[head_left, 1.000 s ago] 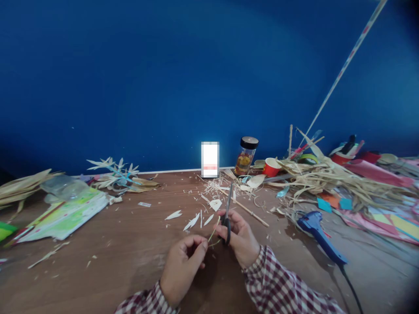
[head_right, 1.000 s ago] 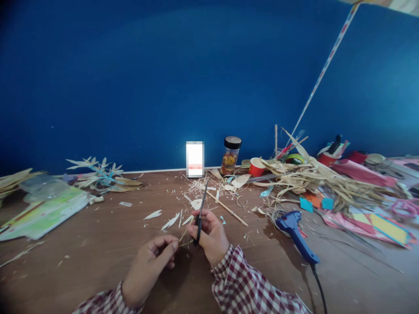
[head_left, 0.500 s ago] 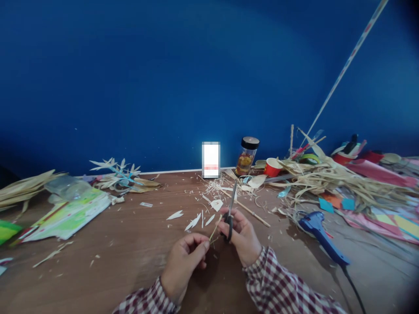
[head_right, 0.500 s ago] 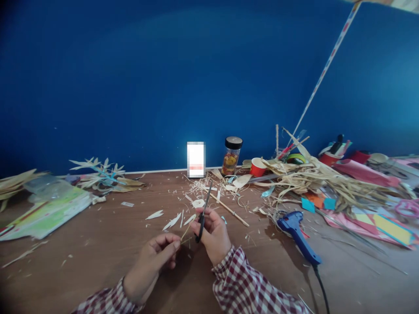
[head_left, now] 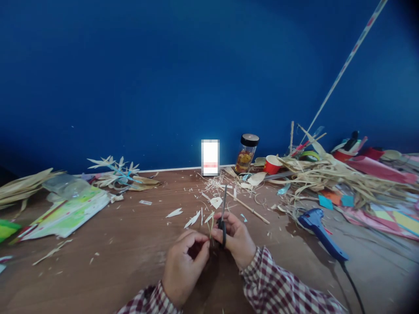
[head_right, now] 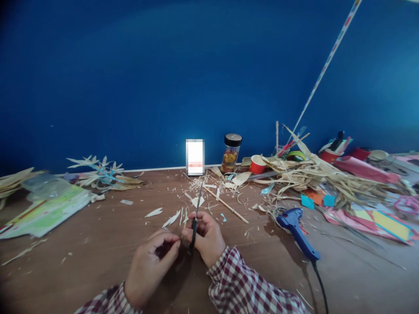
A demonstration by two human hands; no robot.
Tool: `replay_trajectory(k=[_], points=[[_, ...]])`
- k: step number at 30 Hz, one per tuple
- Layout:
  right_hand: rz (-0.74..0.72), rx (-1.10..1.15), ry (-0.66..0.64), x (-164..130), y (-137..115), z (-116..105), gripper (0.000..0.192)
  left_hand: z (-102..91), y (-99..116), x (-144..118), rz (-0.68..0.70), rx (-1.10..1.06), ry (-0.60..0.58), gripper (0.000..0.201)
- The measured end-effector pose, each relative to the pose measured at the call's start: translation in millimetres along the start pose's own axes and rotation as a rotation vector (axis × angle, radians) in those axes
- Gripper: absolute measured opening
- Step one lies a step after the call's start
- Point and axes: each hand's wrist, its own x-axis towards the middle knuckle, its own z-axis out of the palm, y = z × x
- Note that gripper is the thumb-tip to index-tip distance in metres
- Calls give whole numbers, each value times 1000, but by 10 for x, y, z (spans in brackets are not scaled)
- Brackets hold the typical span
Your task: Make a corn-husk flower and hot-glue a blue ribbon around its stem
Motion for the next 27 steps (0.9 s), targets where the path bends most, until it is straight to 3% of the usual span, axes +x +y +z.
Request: replay_trajectory(k=[6,13,27], points=[[16,11,-43,-2,16,-13,40,2,-18,-13,-31,-56,-9,11],[17,24,-89,-4,-34,-33,47,67,-137,19,-400,-461,-120,18],[32,95,-177,-10,-52,-9,53,47,-32,28,-620,-684,-133,22]])
